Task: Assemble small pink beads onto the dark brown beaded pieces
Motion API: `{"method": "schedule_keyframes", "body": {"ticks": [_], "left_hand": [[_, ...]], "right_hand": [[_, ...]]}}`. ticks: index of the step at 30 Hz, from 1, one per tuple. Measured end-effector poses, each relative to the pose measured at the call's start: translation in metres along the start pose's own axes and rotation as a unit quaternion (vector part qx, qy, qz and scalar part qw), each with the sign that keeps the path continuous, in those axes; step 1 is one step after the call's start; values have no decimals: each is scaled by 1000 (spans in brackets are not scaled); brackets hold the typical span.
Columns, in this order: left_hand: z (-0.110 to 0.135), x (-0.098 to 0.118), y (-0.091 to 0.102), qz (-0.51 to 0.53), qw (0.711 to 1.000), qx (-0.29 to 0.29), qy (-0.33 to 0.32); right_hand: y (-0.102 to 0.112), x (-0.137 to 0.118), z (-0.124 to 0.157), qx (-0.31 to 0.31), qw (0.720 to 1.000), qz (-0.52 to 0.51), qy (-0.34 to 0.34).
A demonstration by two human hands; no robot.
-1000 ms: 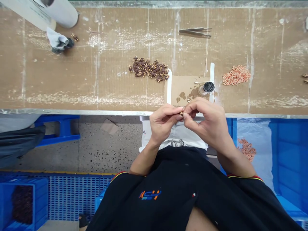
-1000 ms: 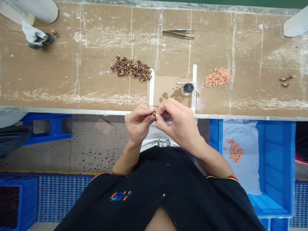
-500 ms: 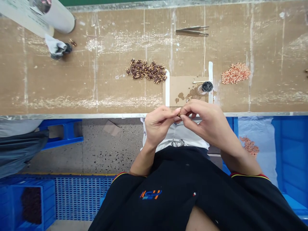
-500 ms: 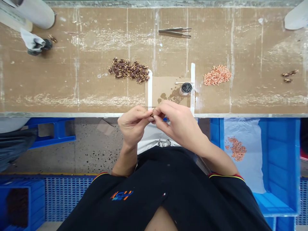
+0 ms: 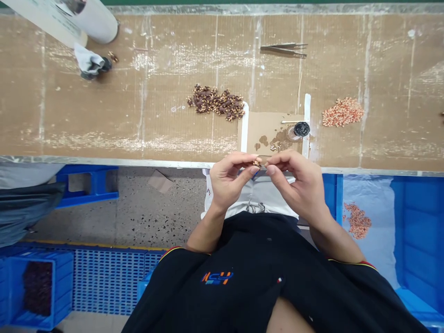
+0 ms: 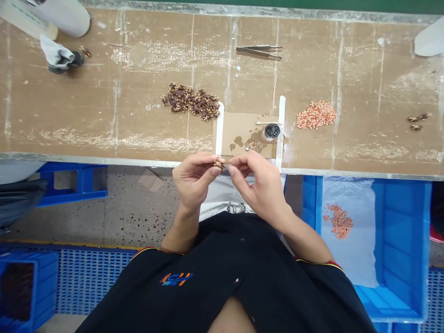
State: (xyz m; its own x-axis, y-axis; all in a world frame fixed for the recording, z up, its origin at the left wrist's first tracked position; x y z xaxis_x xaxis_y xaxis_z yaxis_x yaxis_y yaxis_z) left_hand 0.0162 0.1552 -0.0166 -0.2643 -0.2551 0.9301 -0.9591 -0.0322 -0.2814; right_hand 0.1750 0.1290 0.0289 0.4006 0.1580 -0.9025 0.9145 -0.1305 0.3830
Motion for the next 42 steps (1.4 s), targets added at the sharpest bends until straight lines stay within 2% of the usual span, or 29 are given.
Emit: {"method": "schedule_keyframes", "body": {"ticks": [4, 7, 15, 23, 28, 36, 42], "left_hand": [[2, 0, -5, 19, 1000, 11, 3], [3, -5, -8, 21, 999, 1, 35], [5, -7, -6, 15, 994, -11, 112], [2, -14, -6, 66, 987, -23, 142], [3, -22, -3, 34, 983, -11, 182], [0, -18, -2, 0, 983, -26, 184], [-5, -17, -6, 23, 986, -50, 159]], "right_hand": [[-16, 20, 1, -51, 986, -114, -107], [-17, 26, 1, -47, 979, -146, -136], [-11, 20, -3, -46, 986, -109, -118], [-14, 14, -2, -62, 981, -135, -127], [-15, 18, -4, -67, 976, -149, -141], [-14, 23, -1, -73, 983, -93, -141], [-17, 23, 0, -73, 980, -107, -149]]}}
Point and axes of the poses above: each hand's wrist, its own z-axis away from the middle knuckle, its own y-axis out of the back of the hand, x = y × z, the point moved 10 cm from there along -z, towards the middle knuckle, and after that the axes turned 7 degrees about x, right-handed, at the moved point
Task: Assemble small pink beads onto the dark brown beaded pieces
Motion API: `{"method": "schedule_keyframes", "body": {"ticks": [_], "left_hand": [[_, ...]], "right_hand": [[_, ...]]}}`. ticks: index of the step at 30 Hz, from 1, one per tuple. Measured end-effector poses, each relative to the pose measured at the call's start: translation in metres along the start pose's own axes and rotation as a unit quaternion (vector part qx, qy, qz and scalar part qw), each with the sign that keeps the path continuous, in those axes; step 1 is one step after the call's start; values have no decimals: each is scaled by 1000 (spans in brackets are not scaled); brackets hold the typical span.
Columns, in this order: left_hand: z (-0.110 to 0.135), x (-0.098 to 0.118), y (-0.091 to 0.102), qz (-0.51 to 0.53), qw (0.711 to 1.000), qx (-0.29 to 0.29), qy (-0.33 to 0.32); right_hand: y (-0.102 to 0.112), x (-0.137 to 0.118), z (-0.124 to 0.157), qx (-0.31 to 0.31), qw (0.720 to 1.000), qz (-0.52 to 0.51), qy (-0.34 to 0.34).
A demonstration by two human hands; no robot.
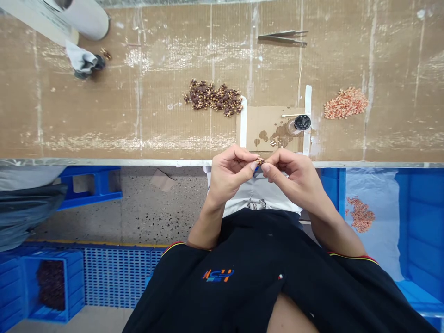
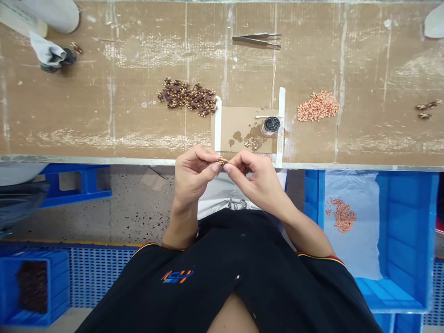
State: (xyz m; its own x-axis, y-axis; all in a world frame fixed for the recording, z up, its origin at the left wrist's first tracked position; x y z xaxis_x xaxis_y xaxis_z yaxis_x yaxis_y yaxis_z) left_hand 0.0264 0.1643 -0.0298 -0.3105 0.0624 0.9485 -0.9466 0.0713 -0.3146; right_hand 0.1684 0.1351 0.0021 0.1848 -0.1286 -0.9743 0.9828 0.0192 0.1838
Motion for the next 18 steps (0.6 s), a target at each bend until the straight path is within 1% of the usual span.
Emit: {"method": "schedule_keyframes", "body": {"ticks": [3, 8, 14, 18], "left_hand": [[0, 2, -2, 24, 1000, -11, -16], [1, -1, -7, 22, 999, -22, -8], [1, 0, -15, 22, 999, -39, 0], [1, -1, -15, -9, 998, -51, 34]], "right_hand": [[0, 1, -1, -9, 1000, -17, -11], [2, 4, 0, -32, 999, -19, -21], [13, 3, 5, -10, 1000, 22, -1], [16, 1, 8, -5, 999, 44, 15]]}}
Point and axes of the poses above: each hand's wrist, its own z-axis away from the middle knuckle, its own y-axis out of the back of the hand, x = y × z, the point moved 10 cm from there along -z, towards the middle knuckle, and after that the axes turned 7 degrees about x, right-handed, at the moved point
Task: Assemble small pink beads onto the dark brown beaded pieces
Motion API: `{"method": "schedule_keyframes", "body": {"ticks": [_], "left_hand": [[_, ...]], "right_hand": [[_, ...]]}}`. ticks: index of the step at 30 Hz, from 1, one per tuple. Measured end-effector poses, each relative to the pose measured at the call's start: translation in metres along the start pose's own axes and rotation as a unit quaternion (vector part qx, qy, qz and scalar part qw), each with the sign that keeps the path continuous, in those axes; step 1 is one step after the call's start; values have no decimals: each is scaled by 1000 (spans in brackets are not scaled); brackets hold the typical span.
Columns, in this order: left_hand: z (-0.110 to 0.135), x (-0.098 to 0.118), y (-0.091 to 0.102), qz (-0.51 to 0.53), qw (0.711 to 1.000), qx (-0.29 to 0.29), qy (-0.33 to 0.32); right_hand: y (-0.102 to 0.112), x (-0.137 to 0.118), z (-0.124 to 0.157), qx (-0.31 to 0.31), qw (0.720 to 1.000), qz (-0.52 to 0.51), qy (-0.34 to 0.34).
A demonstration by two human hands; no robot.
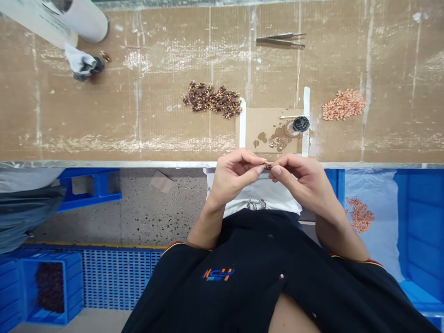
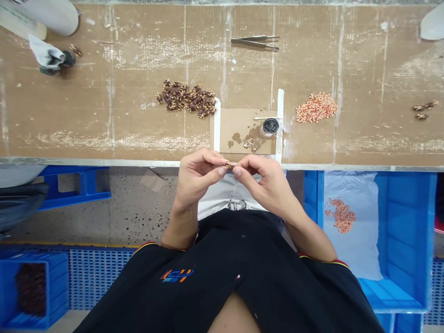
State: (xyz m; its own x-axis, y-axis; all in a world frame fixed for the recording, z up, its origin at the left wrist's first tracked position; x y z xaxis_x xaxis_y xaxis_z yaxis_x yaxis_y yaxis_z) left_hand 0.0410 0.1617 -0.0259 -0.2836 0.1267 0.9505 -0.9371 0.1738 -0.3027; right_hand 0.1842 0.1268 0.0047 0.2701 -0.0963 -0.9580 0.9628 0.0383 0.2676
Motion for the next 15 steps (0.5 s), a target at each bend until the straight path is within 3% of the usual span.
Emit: {"method": "schedule_keyframes", "body": {"ticks": [12, 14, 15], "left_hand": [[6, -7, -4, -39, 996, -57, 63], [-1, -6, 6, -99, 993, -49, 49], [-8, -2, 18, -140, 990, -17, 26]], "right_hand": [[-2, 13, 0, -6, 997, -53, -57], [-1, 21, 1, -4, 995, -67, -72], [4, 26, 2, 6, 995, -66, -76]]}}
Point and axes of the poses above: each hand's wrist, its own z-axis away from the middle knuckle, its own y-axis out of the back of the hand, x = y × z, the point moved 10 cm from there along -z, towards the middle knuckle, and after that the axes turned 7 degrees about x, right-handed, at the moved point
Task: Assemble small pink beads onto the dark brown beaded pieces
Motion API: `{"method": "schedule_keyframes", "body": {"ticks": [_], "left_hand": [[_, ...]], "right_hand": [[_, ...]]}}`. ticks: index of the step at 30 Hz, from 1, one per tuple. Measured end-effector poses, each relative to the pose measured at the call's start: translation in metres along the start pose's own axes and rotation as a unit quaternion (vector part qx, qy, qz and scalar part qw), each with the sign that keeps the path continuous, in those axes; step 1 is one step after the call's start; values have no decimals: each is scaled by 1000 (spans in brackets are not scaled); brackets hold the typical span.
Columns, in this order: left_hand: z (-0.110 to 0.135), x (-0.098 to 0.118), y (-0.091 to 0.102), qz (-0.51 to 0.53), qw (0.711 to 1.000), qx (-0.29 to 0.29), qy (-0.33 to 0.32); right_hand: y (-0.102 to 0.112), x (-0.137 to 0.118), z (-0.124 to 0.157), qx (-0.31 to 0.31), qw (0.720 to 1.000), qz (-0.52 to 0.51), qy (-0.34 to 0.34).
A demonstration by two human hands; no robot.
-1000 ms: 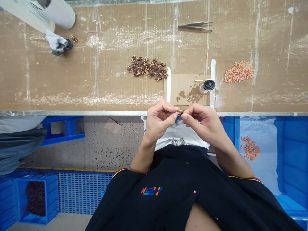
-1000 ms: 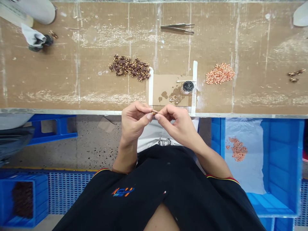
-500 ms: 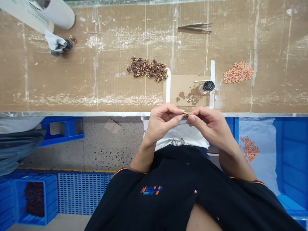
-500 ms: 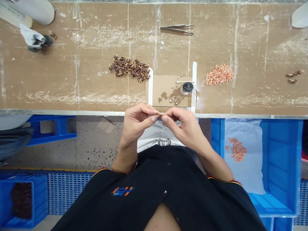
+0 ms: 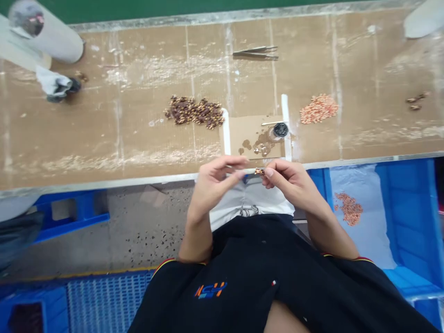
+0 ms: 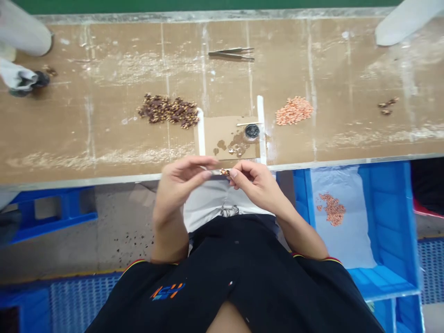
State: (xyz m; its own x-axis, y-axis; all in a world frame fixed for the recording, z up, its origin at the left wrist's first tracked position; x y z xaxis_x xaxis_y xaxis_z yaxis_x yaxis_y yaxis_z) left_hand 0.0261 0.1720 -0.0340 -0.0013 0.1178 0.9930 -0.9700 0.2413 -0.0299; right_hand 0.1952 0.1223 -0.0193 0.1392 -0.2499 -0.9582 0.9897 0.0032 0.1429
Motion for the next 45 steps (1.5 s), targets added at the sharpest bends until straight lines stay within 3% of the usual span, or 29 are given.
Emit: {"method": "schedule_keyframes", "body": {"ticks": [2, 4, 5, 8, 12, 14, 17, 21, 25, 29, 32, 34, 36, 41, 45], "left_hand": [[-13, 5, 40, -95, 985, 134, -52], [-21, 12, 76, -184, 942, 263, -99], [-26, 13, 85, -217, 925, 292, -108], [-44, 9, 87, -281, 914, 275, -105], [-55, 13, 61, -360, 901, 210, -123], [-58, 14, 53, -389, 890, 207, -116], [-62, 14, 53, -405, 884, 214, -94], [-67, 18, 57, -412, 880, 222, -82], [-76, 23, 57, -415, 877, 231, -81], [-85, 26, 55, -433, 871, 217, -82], [-84, 28, 55, -432, 875, 199, -91], [-80, 30, 59, -427, 877, 195, -99], [-72, 34, 68, -418, 876, 216, -108], [-45, 37, 95, -356, 881, 279, -140], [-19, 25, 109, -314, 892, 300, -124]], "right_hand": [[28, 12, -1, 61, 998, 23, 3], [82, 22, 1, 177, 980, 84, 19], [115, 26, 4, 243, 961, 127, 28], [214, 36, 10, 367, 900, 232, 29], [329, 47, 9, 487, 797, 355, -41], [364, 52, 3, 506, 778, 365, -74], [388, 56, -5, 493, 791, 346, -105], [395, 42, 4, 491, 790, 349, -116], [373, 28, 6, 480, 789, 373, -87], [311, 28, -13, 408, 832, 374, -22], [248, 24, -35, 299, 869, 389, 62], [215, 21, -45, 236, 879, 403, 99], [196, 19, -53, 203, 880, 415, 114], [188, 19, -69, 210, 864, 450, 84], [188, 23, -78, 215, 858, 464, 41]]}}
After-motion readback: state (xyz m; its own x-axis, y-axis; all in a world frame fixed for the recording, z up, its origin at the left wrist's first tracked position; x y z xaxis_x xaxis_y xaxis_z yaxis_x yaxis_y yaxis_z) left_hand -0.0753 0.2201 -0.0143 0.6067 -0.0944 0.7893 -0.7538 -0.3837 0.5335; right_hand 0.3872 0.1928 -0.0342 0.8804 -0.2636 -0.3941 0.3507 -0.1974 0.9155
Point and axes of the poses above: each hand's wrist, its own z-axis away from the middle knuckle, its own y-axis out of the back of the hand, x = y × z, the point moved 10 cm from there along -z, towards the middle knuckle, and after that the axes turned 7 degrees about x, right-handed, at the moved point
